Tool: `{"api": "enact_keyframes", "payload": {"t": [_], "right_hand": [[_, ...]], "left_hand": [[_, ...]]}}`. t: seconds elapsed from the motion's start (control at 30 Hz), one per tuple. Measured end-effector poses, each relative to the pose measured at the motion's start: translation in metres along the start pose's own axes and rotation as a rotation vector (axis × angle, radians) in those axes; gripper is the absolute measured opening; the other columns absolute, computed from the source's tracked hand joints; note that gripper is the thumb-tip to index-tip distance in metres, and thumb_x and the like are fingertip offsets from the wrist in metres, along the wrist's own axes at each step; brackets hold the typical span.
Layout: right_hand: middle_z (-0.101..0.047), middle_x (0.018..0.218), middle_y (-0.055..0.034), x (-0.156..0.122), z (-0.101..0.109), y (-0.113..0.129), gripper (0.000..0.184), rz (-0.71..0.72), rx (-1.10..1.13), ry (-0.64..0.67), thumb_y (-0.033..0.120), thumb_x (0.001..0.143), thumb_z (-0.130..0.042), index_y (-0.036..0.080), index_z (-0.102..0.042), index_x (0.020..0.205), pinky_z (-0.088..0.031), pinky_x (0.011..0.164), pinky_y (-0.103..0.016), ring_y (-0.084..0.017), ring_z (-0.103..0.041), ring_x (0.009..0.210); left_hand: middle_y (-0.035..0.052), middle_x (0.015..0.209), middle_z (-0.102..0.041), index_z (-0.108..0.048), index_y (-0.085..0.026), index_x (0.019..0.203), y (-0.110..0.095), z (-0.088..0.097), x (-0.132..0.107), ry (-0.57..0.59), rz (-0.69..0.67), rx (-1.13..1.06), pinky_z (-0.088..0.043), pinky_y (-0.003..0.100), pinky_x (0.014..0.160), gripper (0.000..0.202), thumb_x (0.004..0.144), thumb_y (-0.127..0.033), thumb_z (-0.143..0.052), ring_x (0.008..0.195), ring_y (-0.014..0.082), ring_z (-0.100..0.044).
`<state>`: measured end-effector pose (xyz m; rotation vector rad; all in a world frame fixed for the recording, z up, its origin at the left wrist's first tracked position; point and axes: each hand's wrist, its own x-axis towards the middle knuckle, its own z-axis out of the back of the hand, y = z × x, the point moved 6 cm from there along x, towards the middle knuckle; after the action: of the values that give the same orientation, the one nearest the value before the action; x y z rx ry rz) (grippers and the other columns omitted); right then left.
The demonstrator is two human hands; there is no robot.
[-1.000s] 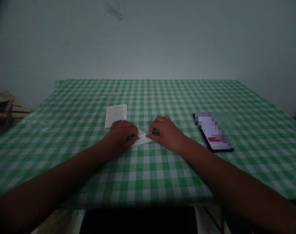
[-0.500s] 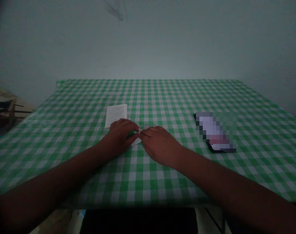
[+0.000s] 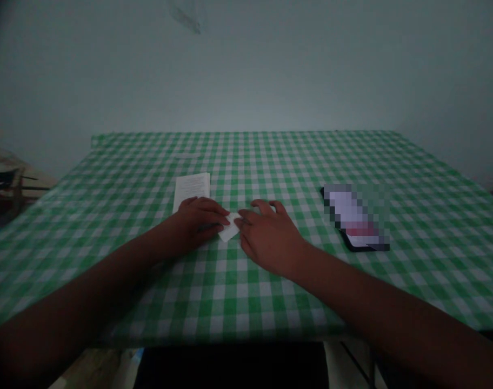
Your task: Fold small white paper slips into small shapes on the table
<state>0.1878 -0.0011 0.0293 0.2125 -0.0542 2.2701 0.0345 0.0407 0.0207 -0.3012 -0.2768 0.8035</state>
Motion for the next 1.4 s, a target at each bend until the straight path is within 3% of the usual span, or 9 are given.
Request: {"api": "enact_keyframes", "payload": {"t": [0.17, 0.43, 0.67, 0.97, 1.13, 1.3, 1.4], "right_hand": [[-0.065, 0.132, -0.0049, 0.005, -0.002, -0.013, 0.032, -0.067, 0.025, -0.045, 0.033, 0.099, -0.045, 0.022, -0.071, 0.115, -0.039, 0.092, -0.054, -0.037, -0.043, 0.123], [-0.071, 0.112, -0.0027, 0.017, -0.014, -0.035, 0.02, -0.026, 0.272, -0.113, 0.03, 0.095, -0.056, 0.025, -0.075, 0.1, -0.039, 0.088, -0.042, -0.025, -0.053, 0.103], [-0.068, 0.115, -0.003, 0.019, -0.018, -0.036, 0.019, -0.077, 0.281, -0.095, 0.034, 0.091, -0.058, 0.027, -0.07, 0.104, -0.037, 0.087, -0.044, -0.028, -0.05, 0.107], [-0.062, 0.122, -0.0077, 0.016, -0.016, -0.028, 0.039, -0.075, 0.177, -0.045, 0.049, 0.085, -0.065, 0.024, -0.063, 0.115, -0.039, 0.085, -0.046, -0.032, -0.046, 0.112], [-0.058, 0.128, -0.0117, 0.012, -0.012, -0.026, 0.056, -0.003, 0.186, 0.003, 0.06, 0.084, -0.063, 0.02, -0.058, 0.123, -0.039, 0.087, -0.048, -0.034, -0.046, 0.114], [-0.063, 0.122, -0.0051, 0.015, -0.011, -0.035, 0.027, -0.032, 0.285, 0.004, 0.037, 0.1, -0.045, 0.027, -0.066, 0.113, -0.037, 0.086, -0.042, -0.027, -0.049, 0.11], [-0.064, 0.119, -0.0043, 0.018, -0.014, -0.036, 0.021, -0.063, 0.255, -0.02, 0.032, 0.096, -0.052, 0.026, -0.067, 0.11, -0.036, 0.083, -0.041, -0.027, -0.05, 0.11]], "left_hand": [[-0.0015, 0.117, -0.068, -0.072, -0.031, 0.106, -0.008, 0.001, 0.0, 0.01, -0.061, -0.01, -0.033, 0.046, 0.102, 0.021, 0.091, -0.023, -0.059, 0.115, 0.0224, -0.055], [0.0001, 0.111, -0.067, -0.072, -0.03, 0.107, -0.014, -0.002, 0.001, 0.028, -0.074, 0.004, -0.035, 0.045, 0.099, 0.024, 0.09, -0.021, -0.059, 0.108, 0.0222, -0.056], [0.0012, 0.11, -0.067, -0.072, -0.029, 0.107, -0.017, -0.001, 0.002, 0.045, -0.067, -0.008, -0.037, 0.043, 0.098, 0.025, 0.088, -0.019, -0.06, 0.107, 0.0225, -0.057], [0.0008, 0.108, -0.068, -0.072, -0.029, 0.106, -0.015, -0.003, 0.001, 0.019, -0.067, -0.009, -0.034, 0.046, 0.1, 0.023, 0.087, -0.023, -0.06, 0.106, 0.0225, -0.057], [0.0, 0.109, -0.068, -0.071, -0.029, 0.105, -0.012, -0.003, 0.001, 0.011, -0.05, -0.013, -0.034, 0.047, 0.1, 0.022, 0.087, -0.024, -0.06, 0.108, 0.023, -0.058], [0.0, 0.11, -0.068, -0.071, -0.029, 0.107, -0.013, -0.002, 0.001, 0.011, -0.055, -0.029, -0.033, 0.046, 0.102, 0.023, 0.088, -0.024, -0.058, 0.11, 0.0221, -0.058], [-0.0003, 0.111, -0.068, -0.071, -0.028, 0.107, -0.015, 0.0, 0.001, 0.015, -0.043, -0.032, -0.033, 0.046, 0.103, 0.024, 0.087, -0.022, -0.058, 0.109, 0.0214, -0.058]]}}
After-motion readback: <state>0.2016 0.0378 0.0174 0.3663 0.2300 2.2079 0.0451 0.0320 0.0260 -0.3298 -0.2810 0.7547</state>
